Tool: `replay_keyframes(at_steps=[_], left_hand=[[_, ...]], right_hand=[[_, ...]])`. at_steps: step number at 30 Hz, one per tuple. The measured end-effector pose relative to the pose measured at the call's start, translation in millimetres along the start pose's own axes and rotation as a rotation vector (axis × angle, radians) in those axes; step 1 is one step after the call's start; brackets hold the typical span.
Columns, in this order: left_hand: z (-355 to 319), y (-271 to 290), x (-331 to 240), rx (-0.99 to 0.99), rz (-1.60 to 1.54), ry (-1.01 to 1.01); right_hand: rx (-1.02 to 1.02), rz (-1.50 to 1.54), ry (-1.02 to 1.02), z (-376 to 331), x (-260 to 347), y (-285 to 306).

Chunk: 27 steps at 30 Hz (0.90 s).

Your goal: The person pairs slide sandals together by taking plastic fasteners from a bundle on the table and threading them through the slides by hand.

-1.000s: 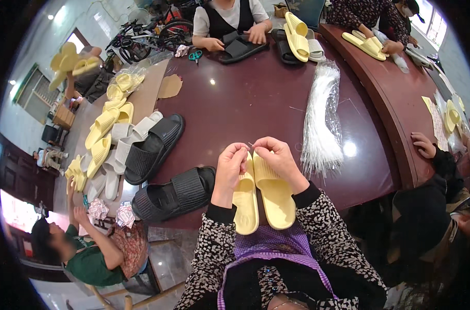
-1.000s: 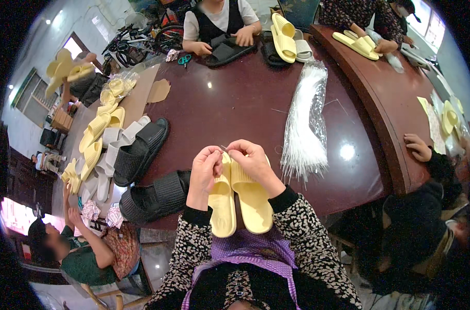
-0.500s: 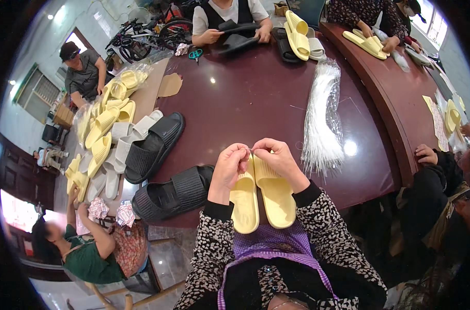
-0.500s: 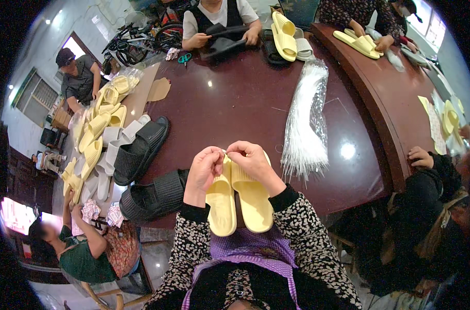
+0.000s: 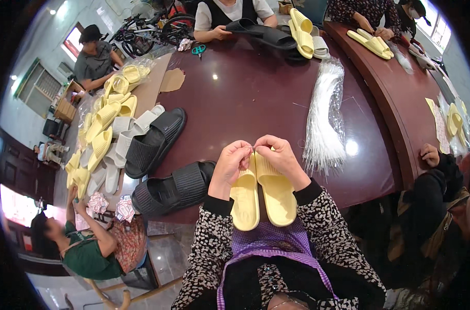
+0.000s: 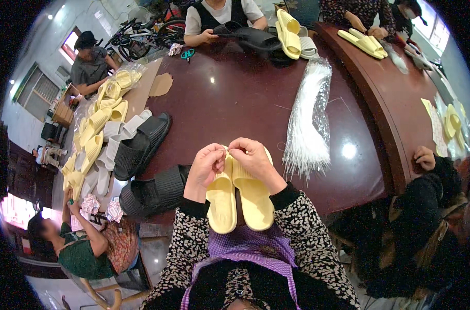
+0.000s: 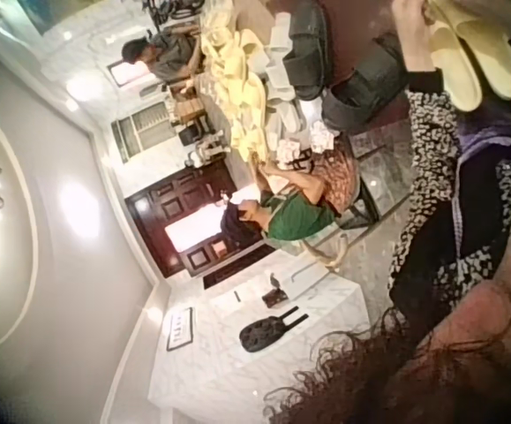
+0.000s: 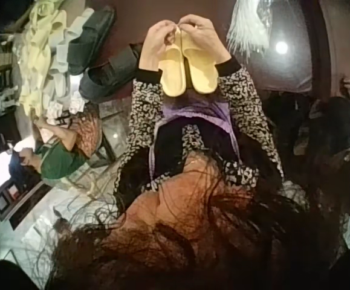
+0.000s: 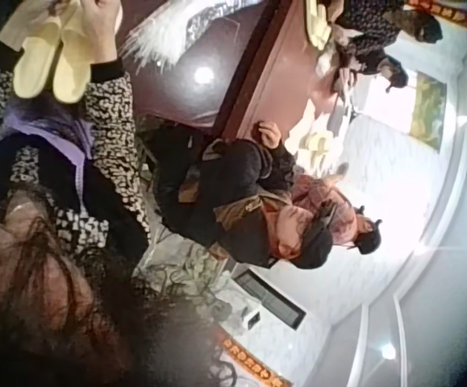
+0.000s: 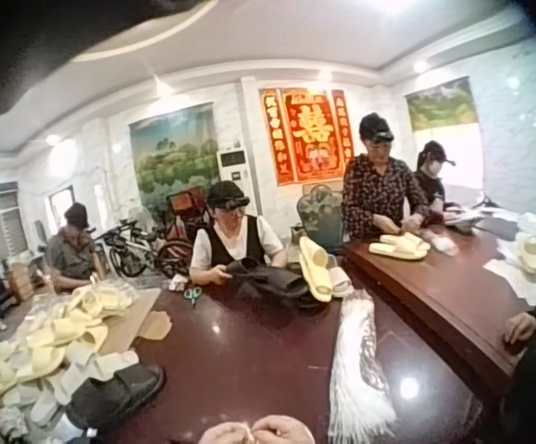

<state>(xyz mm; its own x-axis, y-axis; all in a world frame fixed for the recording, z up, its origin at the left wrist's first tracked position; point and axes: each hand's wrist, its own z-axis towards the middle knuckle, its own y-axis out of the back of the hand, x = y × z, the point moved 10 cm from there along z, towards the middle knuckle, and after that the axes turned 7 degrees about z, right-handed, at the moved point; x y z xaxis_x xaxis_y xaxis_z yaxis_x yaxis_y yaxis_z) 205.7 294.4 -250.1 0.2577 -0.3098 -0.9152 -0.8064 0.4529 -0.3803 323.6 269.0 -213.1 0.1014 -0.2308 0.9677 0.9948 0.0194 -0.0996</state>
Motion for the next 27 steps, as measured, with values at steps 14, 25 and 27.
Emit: replay_keyframes(at_steps=[14, 25, 27], left_hand=[[-24, 18, -21, -0.282, 0.187, -0.244], [-266, 146, -141, -1.363, 1.368, -0.611], [-296, 189, -135, -1.428, 1.412, -0.561]], right_hand=[[-0.184, -0.203, 0.303, -7, 31, 15], [0.101, -0.778, 0.029, -87, 55, -30], [0.086, -0.827, 0.018, -81, 39, -32]])
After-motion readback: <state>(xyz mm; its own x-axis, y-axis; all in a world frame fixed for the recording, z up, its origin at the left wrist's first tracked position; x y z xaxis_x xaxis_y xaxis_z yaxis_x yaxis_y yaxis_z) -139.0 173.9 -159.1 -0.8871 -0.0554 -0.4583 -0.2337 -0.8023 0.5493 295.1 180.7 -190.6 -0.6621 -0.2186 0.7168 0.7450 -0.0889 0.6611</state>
